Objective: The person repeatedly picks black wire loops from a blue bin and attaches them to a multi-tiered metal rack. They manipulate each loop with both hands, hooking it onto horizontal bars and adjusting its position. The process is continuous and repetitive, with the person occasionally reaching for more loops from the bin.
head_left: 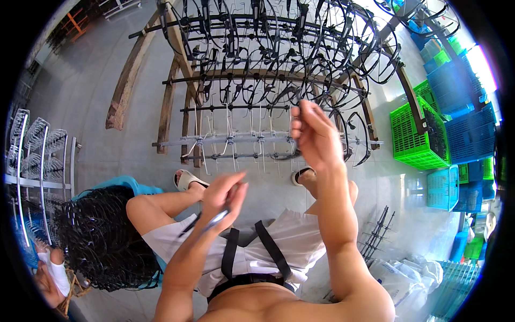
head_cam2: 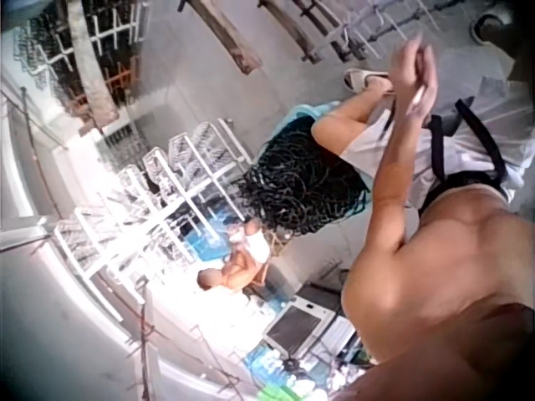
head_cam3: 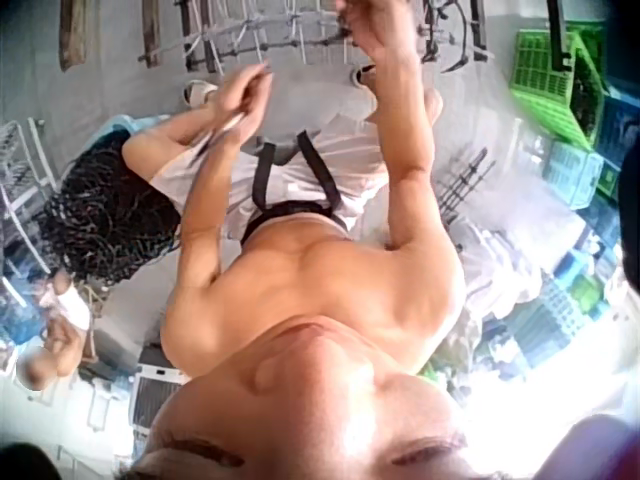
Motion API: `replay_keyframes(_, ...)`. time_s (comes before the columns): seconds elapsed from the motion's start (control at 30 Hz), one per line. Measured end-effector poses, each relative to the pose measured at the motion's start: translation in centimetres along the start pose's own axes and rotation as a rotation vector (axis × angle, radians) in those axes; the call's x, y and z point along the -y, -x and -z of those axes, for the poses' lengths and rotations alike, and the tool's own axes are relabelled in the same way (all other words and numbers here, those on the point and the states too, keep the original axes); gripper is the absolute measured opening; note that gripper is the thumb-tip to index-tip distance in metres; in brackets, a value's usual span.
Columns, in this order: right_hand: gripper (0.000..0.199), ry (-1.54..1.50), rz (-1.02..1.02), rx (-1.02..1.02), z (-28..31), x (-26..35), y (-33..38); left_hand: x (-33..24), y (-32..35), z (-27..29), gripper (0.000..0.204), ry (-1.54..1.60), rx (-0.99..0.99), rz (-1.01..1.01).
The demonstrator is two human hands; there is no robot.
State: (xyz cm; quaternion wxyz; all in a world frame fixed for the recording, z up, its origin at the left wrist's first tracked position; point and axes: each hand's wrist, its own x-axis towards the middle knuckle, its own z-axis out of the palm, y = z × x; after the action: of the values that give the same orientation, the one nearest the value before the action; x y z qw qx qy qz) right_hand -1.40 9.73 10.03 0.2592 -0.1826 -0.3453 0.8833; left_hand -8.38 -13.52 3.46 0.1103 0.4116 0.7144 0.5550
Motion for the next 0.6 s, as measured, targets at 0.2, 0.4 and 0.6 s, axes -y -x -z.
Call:
replay_keyframes(0.2,0.019,0.137,-0.156,-0.101,4.0,-5.7,-2.1,2.2,-3.2,-6.2,0.027,-0.218,-0.121,0.007)
replay_keyframes(0.4,0.021,0.096,-0.054,-0.035,5.0,-6.4,-0.6,3.0,-1.6,-6.9,0.023,-0.231,-0.090,0.012)
replay_keyframes(0.6,0.022,0.271,-0.057,-0.138,3.6,-6.0,-0.5,2.8,-1.8,-7.0,0.025,-0.255,-0.080,-0.013)
